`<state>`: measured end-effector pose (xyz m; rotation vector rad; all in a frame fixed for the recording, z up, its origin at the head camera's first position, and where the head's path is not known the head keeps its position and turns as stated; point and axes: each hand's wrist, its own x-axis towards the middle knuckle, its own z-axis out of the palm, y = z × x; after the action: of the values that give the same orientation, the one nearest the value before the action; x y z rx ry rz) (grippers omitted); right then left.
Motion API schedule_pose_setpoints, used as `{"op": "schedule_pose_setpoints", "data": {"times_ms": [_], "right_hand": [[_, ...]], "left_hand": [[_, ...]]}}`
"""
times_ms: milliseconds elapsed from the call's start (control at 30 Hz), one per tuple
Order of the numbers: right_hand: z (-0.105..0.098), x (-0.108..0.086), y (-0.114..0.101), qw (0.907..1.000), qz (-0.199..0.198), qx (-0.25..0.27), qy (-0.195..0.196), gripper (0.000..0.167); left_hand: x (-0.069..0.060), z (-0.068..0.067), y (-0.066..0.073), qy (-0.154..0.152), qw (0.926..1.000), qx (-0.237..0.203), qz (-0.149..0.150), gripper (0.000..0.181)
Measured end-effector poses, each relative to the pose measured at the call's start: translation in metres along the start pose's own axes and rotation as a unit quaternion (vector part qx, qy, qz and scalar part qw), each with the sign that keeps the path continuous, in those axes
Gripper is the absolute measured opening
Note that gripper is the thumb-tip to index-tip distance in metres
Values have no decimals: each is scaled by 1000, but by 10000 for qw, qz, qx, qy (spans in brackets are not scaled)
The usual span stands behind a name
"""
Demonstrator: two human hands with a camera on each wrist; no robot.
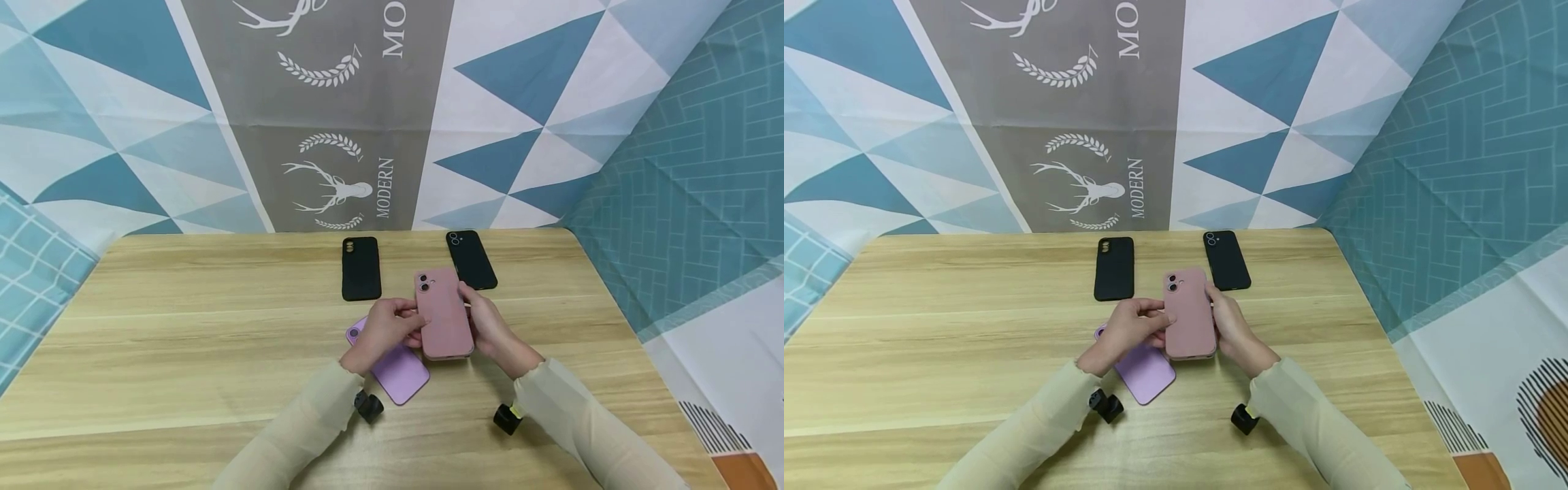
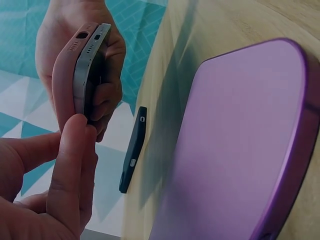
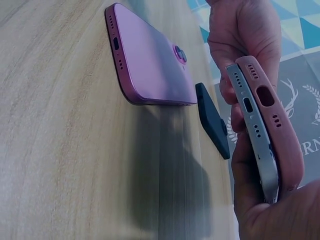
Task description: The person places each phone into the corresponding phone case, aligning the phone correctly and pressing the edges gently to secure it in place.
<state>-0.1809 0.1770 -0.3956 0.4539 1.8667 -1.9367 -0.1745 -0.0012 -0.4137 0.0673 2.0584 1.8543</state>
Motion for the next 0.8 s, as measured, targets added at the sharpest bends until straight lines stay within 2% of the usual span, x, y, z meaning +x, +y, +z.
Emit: {"op": "schedule_pose_setpoints", "data": {"times_ms": [133,333,467,633,800], "right_hand": [[0,1,1,10000,-30,24,-91,53],[-4,1,3,9984,-386,-260,-325,47],[-8,0,3,9980,-427,-257,-377,46],[-14,-3,-1,9972,-445,-351,-488,39],[-21,-6,-5,9939,-521,-566,-792,31]], "left_hand": [[0,1,1,3,10000,0,34,36],[0,1,2,17,10000,-13,-3,36],[-1,0,3,-31,10000,-76,-53,35],[-2,-7,7,49,9996,-294,-12,36],[-2,-16,11,115,9986,-505,45,39]]}}
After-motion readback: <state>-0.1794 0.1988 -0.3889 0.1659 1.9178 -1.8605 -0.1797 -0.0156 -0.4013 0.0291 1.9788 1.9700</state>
